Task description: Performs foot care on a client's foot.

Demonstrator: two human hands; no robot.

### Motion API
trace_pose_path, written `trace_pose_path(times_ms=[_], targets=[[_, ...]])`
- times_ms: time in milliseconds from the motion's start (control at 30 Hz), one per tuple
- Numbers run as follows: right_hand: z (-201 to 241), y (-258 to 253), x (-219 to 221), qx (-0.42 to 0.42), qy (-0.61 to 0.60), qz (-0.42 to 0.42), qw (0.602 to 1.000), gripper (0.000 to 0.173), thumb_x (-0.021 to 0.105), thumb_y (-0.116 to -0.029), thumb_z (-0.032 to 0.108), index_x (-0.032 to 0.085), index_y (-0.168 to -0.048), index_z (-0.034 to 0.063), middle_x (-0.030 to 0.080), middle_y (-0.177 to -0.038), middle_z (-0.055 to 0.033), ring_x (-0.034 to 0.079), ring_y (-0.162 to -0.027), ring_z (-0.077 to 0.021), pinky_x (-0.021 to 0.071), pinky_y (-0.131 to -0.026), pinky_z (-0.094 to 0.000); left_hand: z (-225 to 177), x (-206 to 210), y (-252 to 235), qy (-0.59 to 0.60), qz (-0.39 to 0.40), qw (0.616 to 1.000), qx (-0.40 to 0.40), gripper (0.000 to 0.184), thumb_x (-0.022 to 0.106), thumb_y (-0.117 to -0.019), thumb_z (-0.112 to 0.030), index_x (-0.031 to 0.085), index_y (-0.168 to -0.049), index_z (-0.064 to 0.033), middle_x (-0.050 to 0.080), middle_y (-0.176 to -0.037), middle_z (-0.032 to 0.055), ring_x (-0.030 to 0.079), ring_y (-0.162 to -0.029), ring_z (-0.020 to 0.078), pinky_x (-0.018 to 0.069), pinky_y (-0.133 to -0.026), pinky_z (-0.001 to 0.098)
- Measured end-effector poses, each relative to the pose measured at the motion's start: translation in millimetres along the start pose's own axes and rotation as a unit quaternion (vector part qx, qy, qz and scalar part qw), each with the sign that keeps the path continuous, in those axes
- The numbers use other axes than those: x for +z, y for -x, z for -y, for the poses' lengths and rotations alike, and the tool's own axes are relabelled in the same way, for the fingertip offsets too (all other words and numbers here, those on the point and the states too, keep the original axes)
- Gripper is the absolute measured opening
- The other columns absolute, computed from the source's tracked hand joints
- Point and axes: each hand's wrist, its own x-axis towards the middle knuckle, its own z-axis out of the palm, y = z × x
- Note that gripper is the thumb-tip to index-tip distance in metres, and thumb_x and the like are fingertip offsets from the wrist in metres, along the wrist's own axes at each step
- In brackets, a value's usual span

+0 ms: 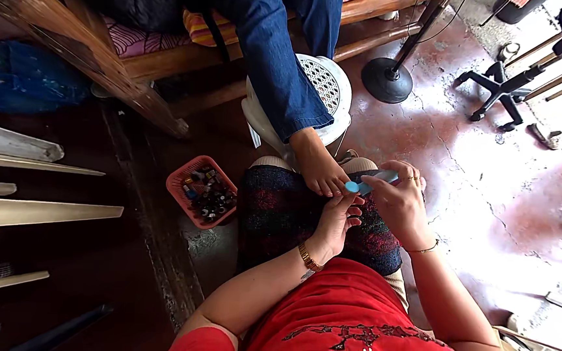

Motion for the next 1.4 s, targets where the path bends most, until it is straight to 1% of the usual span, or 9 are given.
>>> trace_pose_path(times_ms=[233, 500, 733, 800, 867, 967, 1100, 1267, 1400], targets=[[5, -9, 2, -0.034, 0.009, 0.023, 0.999, 0.028, 0.063, -0.0947, 0.001, 0.08, -0.109, 0.0177, 0.063, -0.129, -0.0238, 0.053, -0.131, -0.0426, 0.0467, -0.106, -0.0531, -4, 2, -1, 0.025, -0.029, 0.999, -0.032, 0.027, 0.042, -0.111, -0.023, 0.062, -0.113, -0.0061, 0.069, -0.093, 0.0048, 0.065, -0.073, 0.0122, 0.0533, -0.061, 0.0245], [-4, -4, 3, 0.015, -0.01, -0.009, 1.0, 0.025, 0.064, -0.0951, 0.004, 0.08, -0.11, 0.0167, 0.062, -0.131, -0.0233, 0.053, -0.13, -0.0405, 0.0439, -0.105, -0.0531, -4, 11, -5, 0.01, -0.09, 0.996, 0.007, 0.012, 0.063, -0.0991, -0.005, 0.062, -0.087, -0.0061, 0.061, -0.077, 0.0022, 0.059, -0.064, 0.0094, 0.0512, -0.056, 0.0214], [-9, 4, 4, 0.047, -0.026, -0.023, 0.998, 0.025, 0.064, -0.095, 0.007, 0.079, -0.112, 0.0165, 0.061, -0.134, -0.022, 0.054, -0.129, -0.0385, 0.0443, -0.101, -0.054, -3, 14, -3, -0.025, -0.1, 0.994, 0.019, 0.014, 0.059, -0.1024, -0.01, 0.061, -0.089, -0.0052, 0.06, -0.077, 0.0018, 0.058, -0.064, 0.0081, 0.0498, -0.056, 0.0202], [-5, 2, 3, 0.043, -0.035, -0.03, 0.998, 0.024, 0.065, -0.0948, 0.008, 0.079, -0.111, 0.0165, 0.061, -0.134, -0.0218, 0.054, -0.128, -0.0374, 0.0449, -0.101, -0.0526, -5, 9, 1, -0.048, -0.059, 0.997, 0.012, 0.003, 0.064, -0.0969, -0.003, 0.062, -0.098, -0.0042, 0.062, -0.088, 0.0036, 0.059, -0.07, 0.0093, 0.0502, -0.059, 0.0214], [1, 0, 2, 0.03, -0.037, -0.04, 0.998, 0.023, 0.066, -0.0949, 0.008, 0.079, -0.112, 0.0178, 0.061, -0.133, -0.0212, 0.054, -0.129, -0.0363, 0.0448, -0.103, -0.0514, -6, 2, 9, -0.069, -0.018, 0.997, 0.001, 0.017, 0.068, -0.0962, -0.008, 0.06, -0.111, -0.0051, 0.062, -0.098, 0.0038, 0.06, -0.075, 0.0096, 0.0508, -0.061, 0.0219], [11, -5, 3, -0.008, -0.03, -0.055, 0.998, 0.024, 0.066, -0.0959, 0.008, 0.079, -0.112, 0.0197, 0.061, -0.134, -0.0203, 0.052, -0.132, -0.0355, 0.0423, -0.106, -0.0505, -4, -7, 18, -0.035, -0.007, 0.999, 0.006, 0.013, 0.059, -0.1038, -0.02, 0.063, -0.099, -0.0089, 0.061, -0.086, 0.0002, 0.06, -0.073, 0.009, 0.0514, -0.062, 0.0214], [15, -10, 6, -0.057, -0.009, -0.023, 0.998, 0.026, 0.065, -0.0965, 0.005, 0.078, -0.113, 0.0207, 0.062, -0.131, -0.0202, 0.052, -0.133, -0.0377, 0.0433, -0.107, -0.0512, -8, -6, 18, 0.033, -0.038, 0.999, 0.021, 0.03, 0.047, -0.1093, -0.022, 0.066, -0.093, -0.006, 0.065, -0.083, 0.0024, 0.062, -0.071, 0.0097, 0.053, -0.062, 0.0223], [3, -12, 1, 0.042, -0.076, 0.0, 0.996, 0.022, 0.069, -0.0937, 0.012, 0.079, -0.113, 0.0178, 0.062, -0.134, -0.0173, 0.057, -0.124, -0.034, 0.0467, -0.1, -0.0527, -15, 4, 17, 0.05, -0.059, 0.997, 0.024, 0.015, 0.061, -0.1019, -0.014, 0.069, -0.095, -0.0034, 0.063, -0.081, 0.0032, 0.06, -0.068, 0.0104, 0.0521, -0.06, 0.0224], [-1, -8, -2, 0.076, -0.104, -0.002, 0.992, 0.023, 0.07, -0.0913, 0.014, 0.079, -0.113, 0.0171, 0.062, -0.134, -0.0148, 0.059, -0.12, -0.0283, 0.0515, -0.096, -0.0443, -21, 3, 14, 0.046, -0.06, 0.997, 0.003, 0.026, 0.055, -0.1059, -0.025, 0.068, -0.091, -0.0079, 0.063, -0.08, 0.0012, 0.061, -0.07, 0.0109, 0.0504, -0.059, 0.024]])
